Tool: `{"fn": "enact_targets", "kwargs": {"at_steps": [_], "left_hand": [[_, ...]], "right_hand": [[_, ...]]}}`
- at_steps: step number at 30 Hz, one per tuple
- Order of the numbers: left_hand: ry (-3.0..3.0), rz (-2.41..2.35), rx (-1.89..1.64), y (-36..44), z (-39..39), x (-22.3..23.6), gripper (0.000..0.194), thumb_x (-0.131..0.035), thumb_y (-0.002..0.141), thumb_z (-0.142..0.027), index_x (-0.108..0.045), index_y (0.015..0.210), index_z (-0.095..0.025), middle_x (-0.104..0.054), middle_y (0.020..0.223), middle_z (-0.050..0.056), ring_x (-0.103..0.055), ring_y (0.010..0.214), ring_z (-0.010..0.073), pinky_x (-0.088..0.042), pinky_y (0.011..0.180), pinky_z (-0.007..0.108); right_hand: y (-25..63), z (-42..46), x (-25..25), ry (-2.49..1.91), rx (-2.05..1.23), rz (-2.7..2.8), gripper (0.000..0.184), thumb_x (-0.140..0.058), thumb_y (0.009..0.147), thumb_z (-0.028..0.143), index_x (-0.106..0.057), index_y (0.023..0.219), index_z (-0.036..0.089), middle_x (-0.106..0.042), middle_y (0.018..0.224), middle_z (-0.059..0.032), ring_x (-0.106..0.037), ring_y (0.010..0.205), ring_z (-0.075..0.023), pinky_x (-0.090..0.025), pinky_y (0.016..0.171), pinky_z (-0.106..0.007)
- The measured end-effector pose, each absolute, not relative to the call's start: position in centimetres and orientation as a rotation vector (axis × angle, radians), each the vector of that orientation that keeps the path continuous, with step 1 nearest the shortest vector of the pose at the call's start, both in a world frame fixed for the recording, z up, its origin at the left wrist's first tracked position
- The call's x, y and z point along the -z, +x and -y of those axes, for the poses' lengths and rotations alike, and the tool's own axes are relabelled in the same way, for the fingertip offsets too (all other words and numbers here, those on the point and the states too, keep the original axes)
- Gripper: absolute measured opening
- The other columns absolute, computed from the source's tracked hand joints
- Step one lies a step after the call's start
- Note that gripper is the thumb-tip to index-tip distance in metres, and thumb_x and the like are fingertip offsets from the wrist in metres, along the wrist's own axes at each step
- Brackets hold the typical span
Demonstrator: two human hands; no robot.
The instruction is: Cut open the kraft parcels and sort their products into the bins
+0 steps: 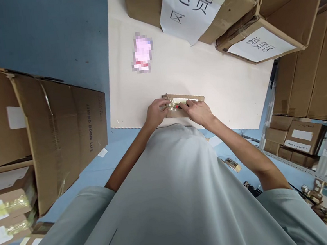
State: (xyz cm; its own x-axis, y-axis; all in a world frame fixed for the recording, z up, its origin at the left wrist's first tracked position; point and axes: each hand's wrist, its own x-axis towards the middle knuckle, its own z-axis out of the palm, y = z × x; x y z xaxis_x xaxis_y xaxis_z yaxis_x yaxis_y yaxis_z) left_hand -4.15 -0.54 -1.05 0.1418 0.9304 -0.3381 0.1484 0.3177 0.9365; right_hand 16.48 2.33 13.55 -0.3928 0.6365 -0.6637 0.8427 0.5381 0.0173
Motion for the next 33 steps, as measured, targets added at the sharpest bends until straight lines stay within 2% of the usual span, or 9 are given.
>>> {"fn": "enact_targets", "kwargs": {"at_steps": [4, 7, 12, 24, 33], "left_hand": [[1.128, -1.319, -0.776, -4.1, 0.4, 1.1, 0.036, -0.075, 0.089, -0.013, -0.086, 0.122, -0.024, -0.077, 0.136, 0.008, -0.075, 0.128, 0.0253, -0.069, 0.112, 0.041], [1.132, -1.32, -0.778, -4.2, 0.4, 1.1, 0.037, -0.075, 0.088, -0.011, -0.086, 0.122, -0.024, -0.078, 0.134, 0.008, -0.075, 0.129, 0.0258, -0.07, 0.109, 0.04], [1.128, -1.32, -0.786, -4.1, 0.4, 1.0, 0.035, -0.075, 0.089, -0.011, -0.086, 0.121, -0.022, -0.077, 0.135, 0.009, -0.075, 0.128, 0.0256, -0.068, 0.114, 0.042], [1.106, -1.361, -0.76, -4.1, 0.5, 1.0, 0.031, -0.077, 0.091, -0.019, -0.085, 0.12, -0.021, -0.079, 0.137, 0.01, -0.077, 0.122, 0.0254, -0.069, 0.111, 0.043], [1.072, -1.407, -0.81, -3.4, 0.8, 0.6, 0.027, -0.08, 0.088, -0.02, -0.085, 0.115, -0.023, -0.082, 0.13, 0.007, -0.08, 0.117, 0.0257, -0.072, 0.107, 0.044]], "right_hand": [[15.7, -2.3, -13.9, 1.138, 0.382, -2.131, 0.056, -0.033, 0.111, 0.004, -0.054, 0.162, 0.016, -0.074, 0.132, -0.0225, -0.071, 0.116, -0.0337, -0.048, 0.087, -0.039], [15.1, -2.2, -14.2, 1.133, 0.366, -2.128, 0.056, -0.031, 0.111, 0.004, -0.054, 0.161, 0.013, -0.074, 0.13, -0.0245, -0.071, 0.117, -0.0344, -0.05, 0.088, -0.04], [14.8, -2.2, -14.7, 1.124, 0.384, -2.137, 0.054, -0.031, 0.111, 0.004, -0.057, 0.158, 0.011, -0.074, 0.129, -0.0265, -0.073, 0.116, -0.0352, -0.054, 0.089, -0.042], [20.6, -1.7, -14.9, 1.224, 0.368, -2.012, 0.049, -0.038, 0.108, 0.0, -0.063, 0.149, 0.011, -0.075, 0.13, -0.0267, -0.076, 0.111, -0.0337, -0.051, 0.081, -0.037], [18.4, -1.3, -17.8, 1.169, 0.353, -1.978, 0.047, -0.034, 0.111, -0.001, -0.064, 0.145, 0.008, -0.076, 0.129, -0.0251, -0.077, 0.116, -0.0303, -0.053, 0.084, -0.034]]}}
